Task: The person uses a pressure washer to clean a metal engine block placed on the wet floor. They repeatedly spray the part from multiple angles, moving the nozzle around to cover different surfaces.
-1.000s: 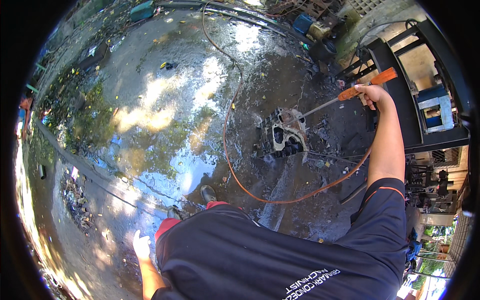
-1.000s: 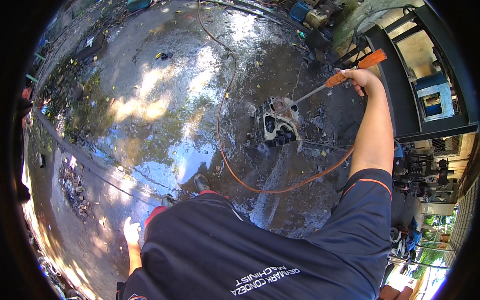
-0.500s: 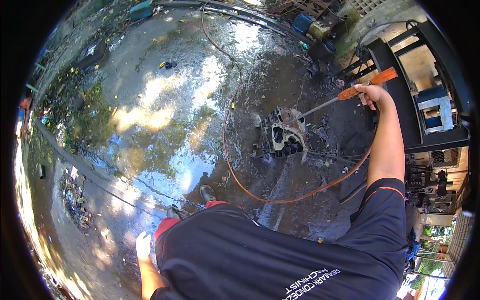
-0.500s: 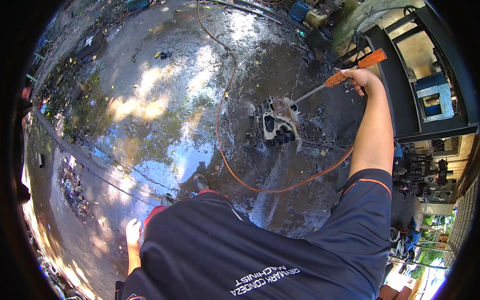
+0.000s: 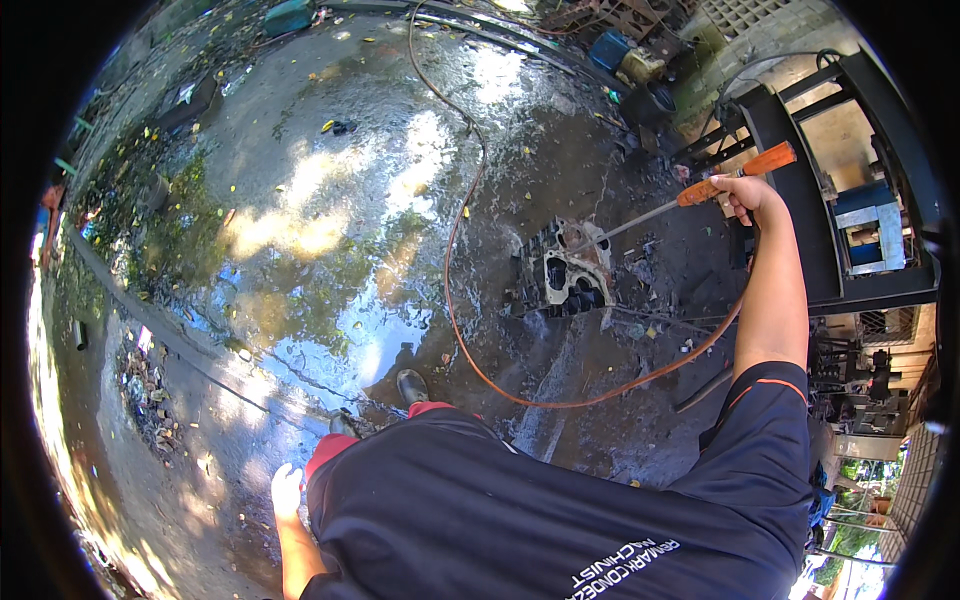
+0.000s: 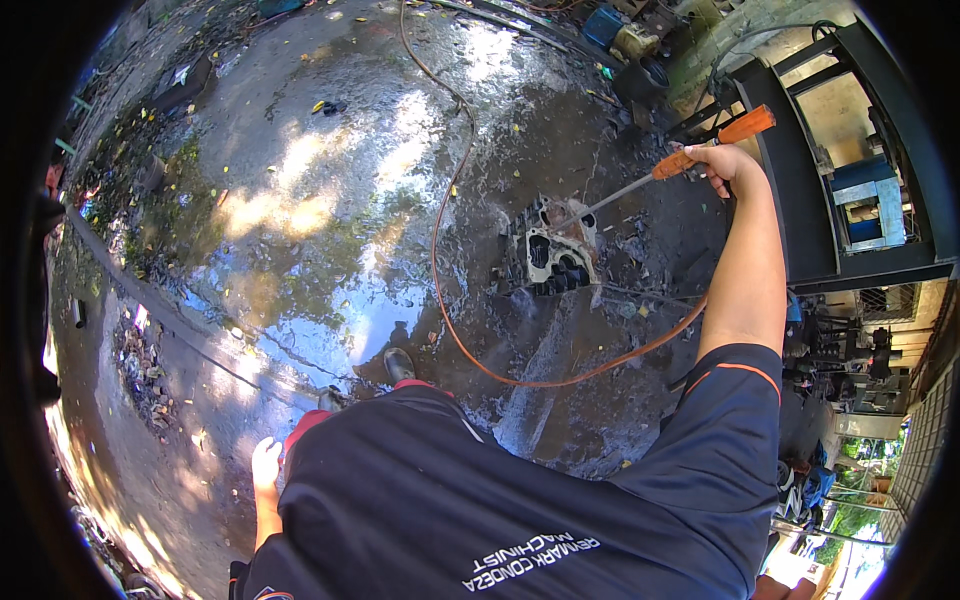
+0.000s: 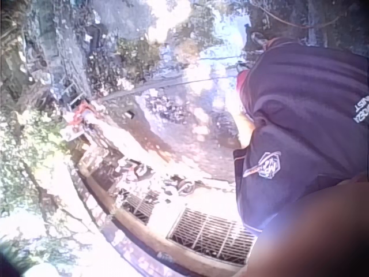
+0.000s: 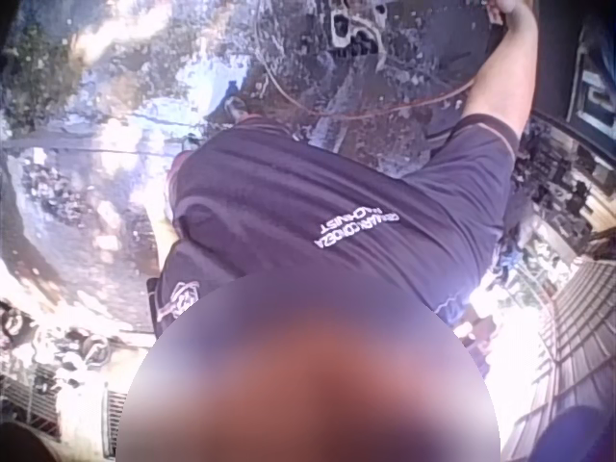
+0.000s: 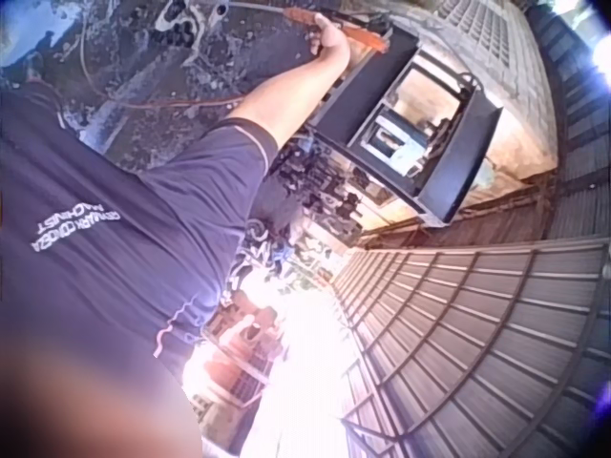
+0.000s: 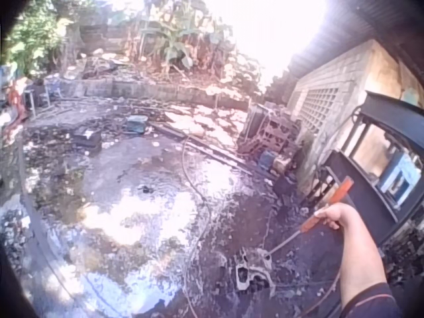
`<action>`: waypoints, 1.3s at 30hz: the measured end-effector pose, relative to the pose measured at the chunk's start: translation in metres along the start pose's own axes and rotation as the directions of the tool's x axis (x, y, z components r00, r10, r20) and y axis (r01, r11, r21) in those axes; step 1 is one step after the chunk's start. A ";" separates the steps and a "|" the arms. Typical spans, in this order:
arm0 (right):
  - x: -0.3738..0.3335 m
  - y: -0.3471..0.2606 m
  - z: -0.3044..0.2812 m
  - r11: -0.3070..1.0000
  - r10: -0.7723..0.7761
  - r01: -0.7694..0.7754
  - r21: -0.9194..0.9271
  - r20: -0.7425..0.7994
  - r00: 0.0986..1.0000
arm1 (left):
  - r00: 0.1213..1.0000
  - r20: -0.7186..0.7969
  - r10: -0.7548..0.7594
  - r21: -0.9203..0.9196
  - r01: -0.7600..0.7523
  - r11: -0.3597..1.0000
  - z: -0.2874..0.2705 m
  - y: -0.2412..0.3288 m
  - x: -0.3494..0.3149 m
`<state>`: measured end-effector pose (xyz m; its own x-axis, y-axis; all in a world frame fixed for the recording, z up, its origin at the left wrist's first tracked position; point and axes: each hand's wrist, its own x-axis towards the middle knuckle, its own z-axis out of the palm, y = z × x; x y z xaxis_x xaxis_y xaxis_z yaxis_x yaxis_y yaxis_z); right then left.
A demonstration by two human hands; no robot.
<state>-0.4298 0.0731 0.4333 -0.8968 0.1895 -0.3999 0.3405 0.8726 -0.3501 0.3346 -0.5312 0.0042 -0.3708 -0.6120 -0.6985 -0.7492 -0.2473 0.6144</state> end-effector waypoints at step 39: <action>-0.027 0.014 0.000 0.995 -0.036 0.035 0.091 0.010 0.999 | 0.999 0.007 0.045 -0.057 -0.044 0.997 0.017 -0.006 0.031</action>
<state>-0.4007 0.0798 0.4392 -0.9056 0.1539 -0.3952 0.3334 0.8342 -0.4393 0.3185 -0.5360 -0.0279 -0.4080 -0.6168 -0.6731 -0.6994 -0.2628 0.6647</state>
